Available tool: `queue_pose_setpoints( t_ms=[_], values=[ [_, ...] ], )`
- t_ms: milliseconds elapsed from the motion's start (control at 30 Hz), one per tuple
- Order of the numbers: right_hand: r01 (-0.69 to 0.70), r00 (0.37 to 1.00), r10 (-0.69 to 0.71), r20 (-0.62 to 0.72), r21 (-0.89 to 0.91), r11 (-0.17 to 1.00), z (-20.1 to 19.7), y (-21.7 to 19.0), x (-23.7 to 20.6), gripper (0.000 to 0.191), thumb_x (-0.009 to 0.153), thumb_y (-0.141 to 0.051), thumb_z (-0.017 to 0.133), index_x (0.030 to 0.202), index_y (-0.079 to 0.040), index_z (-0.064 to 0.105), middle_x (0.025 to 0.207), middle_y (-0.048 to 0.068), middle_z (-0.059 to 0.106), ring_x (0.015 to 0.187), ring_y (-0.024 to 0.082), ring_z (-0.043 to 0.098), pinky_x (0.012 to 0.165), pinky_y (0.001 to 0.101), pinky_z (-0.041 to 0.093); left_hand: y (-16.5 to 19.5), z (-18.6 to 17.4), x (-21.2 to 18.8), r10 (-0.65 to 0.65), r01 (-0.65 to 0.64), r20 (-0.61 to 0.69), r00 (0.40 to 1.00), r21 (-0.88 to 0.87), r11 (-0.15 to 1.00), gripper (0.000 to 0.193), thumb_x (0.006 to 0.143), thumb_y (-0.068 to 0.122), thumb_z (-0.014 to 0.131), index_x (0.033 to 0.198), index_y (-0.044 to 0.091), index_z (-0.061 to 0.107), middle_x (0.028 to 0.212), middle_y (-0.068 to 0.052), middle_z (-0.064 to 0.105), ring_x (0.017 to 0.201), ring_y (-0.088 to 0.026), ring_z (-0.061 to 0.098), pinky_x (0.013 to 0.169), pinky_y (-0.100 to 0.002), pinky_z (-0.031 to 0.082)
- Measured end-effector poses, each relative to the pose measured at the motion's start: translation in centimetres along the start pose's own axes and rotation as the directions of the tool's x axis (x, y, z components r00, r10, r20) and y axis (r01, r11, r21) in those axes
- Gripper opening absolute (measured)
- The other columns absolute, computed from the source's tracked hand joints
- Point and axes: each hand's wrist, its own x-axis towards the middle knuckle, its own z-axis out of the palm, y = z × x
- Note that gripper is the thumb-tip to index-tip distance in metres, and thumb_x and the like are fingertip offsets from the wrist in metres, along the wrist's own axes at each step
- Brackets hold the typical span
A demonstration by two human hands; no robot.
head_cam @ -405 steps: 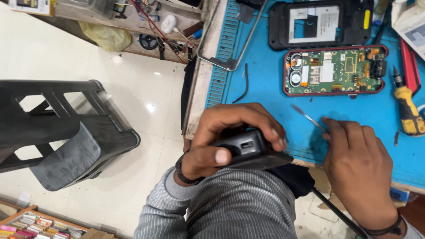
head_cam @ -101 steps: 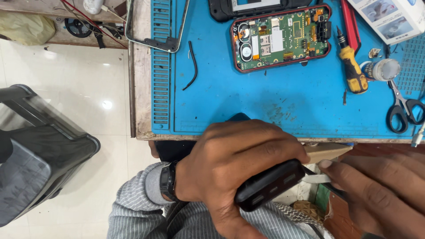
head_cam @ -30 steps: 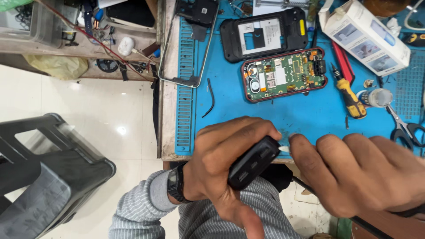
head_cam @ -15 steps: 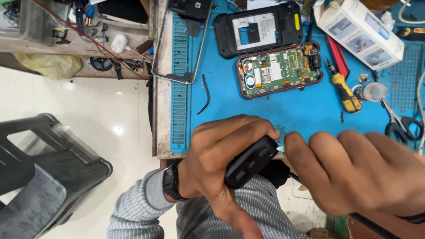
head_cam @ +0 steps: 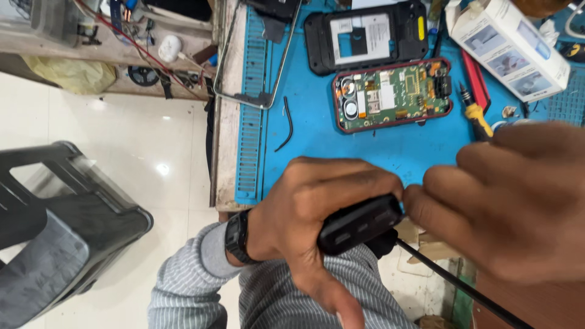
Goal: The person pries open the casing of a black power bank using a metal spudger, working the tool along the seam while rotating the device. They separate the housing to expose the internal battery pack and continue working around the edges of the opened case.
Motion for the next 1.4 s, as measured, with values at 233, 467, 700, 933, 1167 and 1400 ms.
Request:
queue_pose_setpoints(
  t_ms=[233, 467, 700, 933, 1167, 1400],
  values=[
    [-0.183, 0.981, 0.172, 0.088, 0.140, 0.973, 1.4, -0.6, -2.1, 0.057, 0.057, -0.028, 0.073, 0.109, -0.007, 0.077, 0.070, -0.003, 0.059, 0.056, 0.016, 0.058, 0.037, 0.0363, 0.039, -0.1, 1.2, -0.2, -0.032, 0.035, -0.078, 0.996, 0.040, 0.999, 0.101, 0.073, 0.086, 0.074, 0.128, 0.001, 0.064, 0.103, -0.005, 0.070, 0.085, -0.018, 0.072, 0.076, -0.024, 0.058],
    [-0.372, 0.928, 0.369, 0.060, 0.242, 0.896, 0.7, -2.9, -1.6, 0.042, 0.069, -0.029, 0.079, 0.105, -0.008, 0.074, 0.079, -0.001, 0.068, 0.058, 0.013, 0.059, 0.043, 0.0365, 0.035, -0.4, 0.8, -0.6, 0.010, -0.003, -0.075, 0.997, 0.093, 0.996, 0.098, 0.073, 0.079, 0.073, 0.134, 0.003, 0.060, 0.119, -0.007, 0.070, 0.100, -0.020, 0.073, 0.088, -0.024, 0.062],
    [-0.454, 0.890, 0.440, 0.123, 0.347, 0.821, 1.4, -3.1, -2.4, 0.025, 0.068, -0.026, 0.083, 0.089, -0.017, 0.071, 0.070, -0.005, 0.067, 0.055, 0.014, 0.061, 0.045, 0.0371, 0.042, -0.2, 1.3, -0.5, 0.028, -0.013, -0.078, 0.997, 0.183, 0.983, 0.092, 0.073, 0.073, 0.074, 0.132, 0.003, 0.060, 0.122, -0.008, 0.070, 0.102, -0.024, 0.073, 0.089, -0.028, 0.060],
    [-0.506, 0.861, 0.441, 0.255, 0.332, 0.796, 1.2, -3.3, -3.0, 0.018, 0.071, -0.027, 0.077, 0.088, -0.025, 0.073, 0.072, -0.010, 0.065, 0.056, 0.007, 0.063, 0.048, 0.0317, 0.045, -0.1, 1.8, -0.9, 0.035, -0.022, -0.054, 0.998, 0.214, 0.976, 0.087, 0.079, 0.071, 0.070, 0.133, 0.004, 0.059, 0.121, -0.007, 0.067, 0.099, -0.025, 0.069, 0.085, -0.031, 0.057],
    [-0.215, 0.968, 0.214, -0.127, 0.011, 0.977, 0.5, -6.1, -2.0, 0.026, 0.072, -0.012, 0.073, 0.095, -0.001, 0.067, 0.077, 0.011, 0.063, 0.056, 0.017, 0.049, 0.047, 0.0359, 0.030, -0.4, 2.1, -0.8, 0.040, -0.028, -0.060, 0.997, 0.180, 0.983, 0.090, 0.079, 0.077, 0.066, 0.133, 0.005, 0.058, 0.121, -0.005, 0.067, 0.098, -0.023, 0.069, 0.084, -0.030, 0.057],
    [-0.252, 0.965, 0.261, -0.024, 0.201, 0.947, -0.2, -4.4, -1.4, 0.038, 0.063, -0.024, 0.070, 0.095, -0.006, 0.070, 0.079, 0.004, 0.069, 0.059, 0.015, 0.059, 0.048, 0.0340, 0.039, -0.3, 2.4, -0.9, 0.053, -0.036, -0.087, 0.995, 0.182, 0.983, 0.101, 0.075, 0.086, 0.066, 0.132, 0.004, 0.055, 0.122, -0.006, 0.064, 0.103, -0.022, 0.069, 0.089, -0.028, 0.059]
  ],
)
